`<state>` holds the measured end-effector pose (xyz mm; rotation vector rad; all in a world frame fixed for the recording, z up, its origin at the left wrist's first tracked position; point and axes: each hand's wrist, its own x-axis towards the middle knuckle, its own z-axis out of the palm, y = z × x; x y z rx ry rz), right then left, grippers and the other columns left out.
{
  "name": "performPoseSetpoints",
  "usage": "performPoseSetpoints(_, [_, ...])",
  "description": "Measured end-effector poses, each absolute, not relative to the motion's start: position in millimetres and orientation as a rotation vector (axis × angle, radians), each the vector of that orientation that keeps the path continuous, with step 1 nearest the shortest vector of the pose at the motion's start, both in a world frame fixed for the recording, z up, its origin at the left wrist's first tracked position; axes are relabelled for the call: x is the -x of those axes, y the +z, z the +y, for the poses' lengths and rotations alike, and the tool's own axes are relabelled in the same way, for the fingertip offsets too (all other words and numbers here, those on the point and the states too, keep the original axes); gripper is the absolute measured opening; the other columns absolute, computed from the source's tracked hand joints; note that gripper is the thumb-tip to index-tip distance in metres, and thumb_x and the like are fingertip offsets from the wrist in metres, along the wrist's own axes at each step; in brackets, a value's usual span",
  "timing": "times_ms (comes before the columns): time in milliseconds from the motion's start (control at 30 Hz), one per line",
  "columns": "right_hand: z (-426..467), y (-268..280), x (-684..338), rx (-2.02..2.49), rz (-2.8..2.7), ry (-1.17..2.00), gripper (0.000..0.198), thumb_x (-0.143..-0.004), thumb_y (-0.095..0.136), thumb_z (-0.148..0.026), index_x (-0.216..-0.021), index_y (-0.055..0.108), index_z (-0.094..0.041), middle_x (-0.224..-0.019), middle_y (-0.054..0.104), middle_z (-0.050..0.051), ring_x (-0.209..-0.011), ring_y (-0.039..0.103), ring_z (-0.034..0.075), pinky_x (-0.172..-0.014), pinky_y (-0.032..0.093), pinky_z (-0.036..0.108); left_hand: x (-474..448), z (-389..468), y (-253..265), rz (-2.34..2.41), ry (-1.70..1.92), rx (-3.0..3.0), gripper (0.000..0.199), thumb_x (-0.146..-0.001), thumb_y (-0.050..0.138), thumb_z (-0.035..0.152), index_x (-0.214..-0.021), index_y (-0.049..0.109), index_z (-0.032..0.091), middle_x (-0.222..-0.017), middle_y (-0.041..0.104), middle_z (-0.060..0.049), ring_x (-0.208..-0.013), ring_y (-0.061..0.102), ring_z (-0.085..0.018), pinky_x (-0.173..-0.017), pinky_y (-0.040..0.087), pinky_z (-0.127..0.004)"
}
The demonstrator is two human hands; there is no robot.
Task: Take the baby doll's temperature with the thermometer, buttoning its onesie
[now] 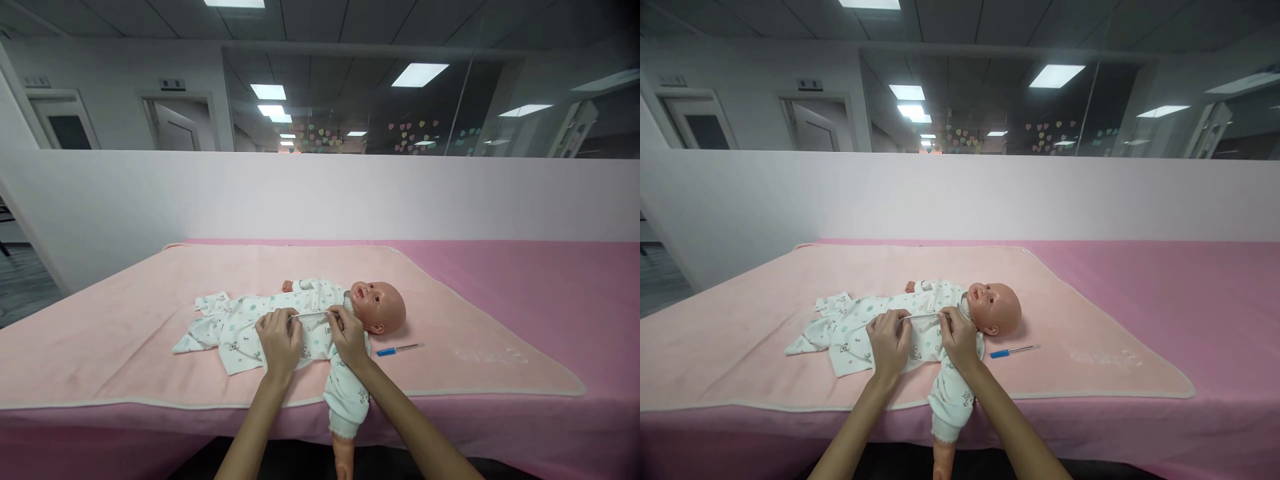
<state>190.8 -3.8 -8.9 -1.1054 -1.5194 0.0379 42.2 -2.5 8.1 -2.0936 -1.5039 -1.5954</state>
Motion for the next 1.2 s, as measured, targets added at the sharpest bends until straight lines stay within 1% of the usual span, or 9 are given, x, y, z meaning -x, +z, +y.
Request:
performPoseSetpoints(267, [-2.7, -10.2, -191.0, 1.113, -1.515, 0.027, 0.02, -0.087, 0.042, -0.029, -0.08, 0.057, -0.018, -0.061, 0.054, -0.001, -0.053, 0.047, 0.011, -0.051, 0.032, 0.022, -42.6, -1.9, 7.4, -1.522, -1.579, 2.078, 0.012, -0.079, 0.043, 0.02, -0.075, 0.055, 0.02, -0.071, 0.06, 0.001, -0.07, 0.05, -0.016, -0.081, 0.028, -0.035])
performPoseSetpoints(533, [-4.1, -9.3, -190.8, 1.112, -1.524, 0.035, 0.02, -0.087, 0.041, -0.03, -0.081, 0.056, -0.018, -0.061, 0.053, -0.001, -0.053, 0.047, 0.011, -0.051, 0.033, 0.022, -43.3, -0.2, 6.5, -1.523, -1.555, 2.027, 0.007, -0.076, 0.048, 0.021, -0.075, 0.055, 0.02, -0.073, 0.061, 0.0, -0.072, 0.051, -0.017, -0.081, 0.03, -0.035])
performPoseSetpoints(1000, [-4.4, -8.9, -190.6, 1.107, -1.523, 0.043, 0.021, -0.087, 0.041, -0.03, -0.081, 0.056, -0.018, -0.06, 0.052, -0.002, -0.052, 0.045, 0.01, -0.05, 0.033, 0.022, -42.8, 0.3, 5.3, -1.52, -1.574, 2.041, 0.006, -0.077, 0.048, 0.021, -0.077, 0.054, 0.02, -0.075, 0.061, 0.0, -0.073, 0.053, -0.017, -0.081, 0.03, -0.035])
performPoseSetpoints(1200, [-4.4, -9.4, -190.6, 1.112, -1.526, 0.044, 0.021, -0.087, 0.041, -0.03, -0.081, 0.056, -0.018, -0.061, 0.053, -0.001, -0.052, 0.045, 0.011, -0.051, 0.033, 0.022, -42.9, 0.3, 5.5, -1.523, -1.613, 2.027, 0.006, -0.076, 0.048, 0.019, -0.079, 0.054, 0.02, -0.071, 0.06, 0.0, -0.073, 0.053, -0.017, -0.08, 0.03, -0.035])
